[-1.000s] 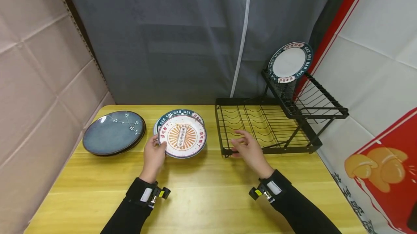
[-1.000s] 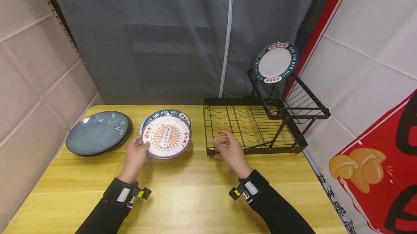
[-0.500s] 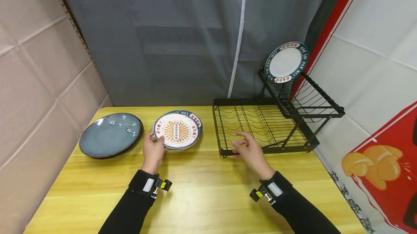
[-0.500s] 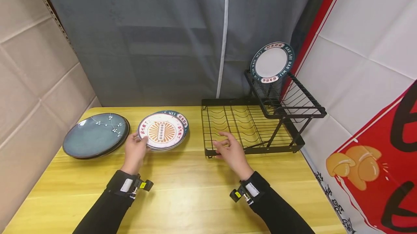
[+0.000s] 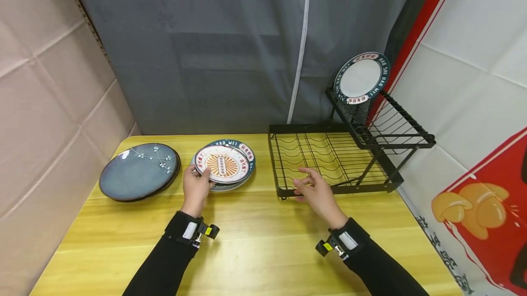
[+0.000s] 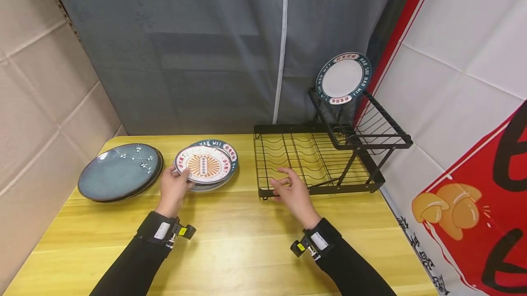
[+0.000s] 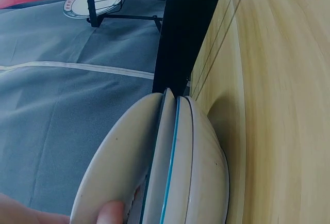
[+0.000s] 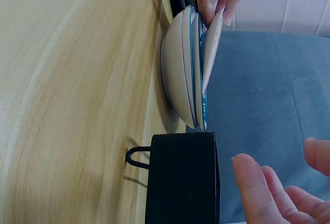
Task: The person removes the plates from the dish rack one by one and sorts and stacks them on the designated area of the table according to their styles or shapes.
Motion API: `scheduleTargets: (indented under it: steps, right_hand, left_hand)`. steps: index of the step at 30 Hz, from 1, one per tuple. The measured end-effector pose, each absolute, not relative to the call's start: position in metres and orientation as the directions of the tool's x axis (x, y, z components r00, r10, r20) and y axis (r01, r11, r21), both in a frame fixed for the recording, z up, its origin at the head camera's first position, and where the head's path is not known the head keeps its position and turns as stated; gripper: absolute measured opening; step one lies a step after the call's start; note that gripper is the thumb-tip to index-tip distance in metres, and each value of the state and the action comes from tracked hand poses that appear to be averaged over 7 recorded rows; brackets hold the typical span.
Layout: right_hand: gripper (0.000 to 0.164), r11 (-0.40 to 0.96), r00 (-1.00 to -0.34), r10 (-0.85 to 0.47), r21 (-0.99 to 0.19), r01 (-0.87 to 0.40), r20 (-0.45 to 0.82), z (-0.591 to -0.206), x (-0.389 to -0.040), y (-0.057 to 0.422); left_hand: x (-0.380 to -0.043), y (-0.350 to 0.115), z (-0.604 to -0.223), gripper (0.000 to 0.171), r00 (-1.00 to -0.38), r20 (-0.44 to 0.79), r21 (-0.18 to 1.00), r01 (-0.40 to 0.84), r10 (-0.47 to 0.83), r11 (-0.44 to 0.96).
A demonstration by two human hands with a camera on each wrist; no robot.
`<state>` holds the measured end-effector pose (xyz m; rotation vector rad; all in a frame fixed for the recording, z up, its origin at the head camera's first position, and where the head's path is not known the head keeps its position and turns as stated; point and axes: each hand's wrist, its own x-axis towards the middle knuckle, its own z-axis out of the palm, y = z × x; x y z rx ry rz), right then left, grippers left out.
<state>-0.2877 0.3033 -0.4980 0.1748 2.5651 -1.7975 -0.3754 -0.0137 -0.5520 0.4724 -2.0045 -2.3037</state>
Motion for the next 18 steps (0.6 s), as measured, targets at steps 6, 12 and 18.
scheduleTargets:
  steps: [6, 12, 18]
  right_hand:
    - [0.057, 0.33, -0.995, 0.079, -0.94, 0.088, -0.065, -0.501, -0.286, 0.304]
    - [0.053, 0.33, -0.994, 0.082, -0.939, 0.095, -0.072, -0.501, -0.286, 0.302]
    - [0.052, 0.332, -0.994, 0.086, -0.939, 0.095, -0.07, -0.499, -0.287, 0.301]
  left_hand:
    - [-0.372, -0.016, -0.548, 0.056, -0.965, -0.189, 0.978, -0.169, -0.182, -0.119]
    - [-0.368, -0.023, -0.549, 0.064, -0.964, -0.196, 0.98, -0.198, -0.182, -0.009]
    - [-0.362, -0.026, -0.549, 0.058, -0.97, -0.123, 0.979, -0.154, -0.211, 0.136]
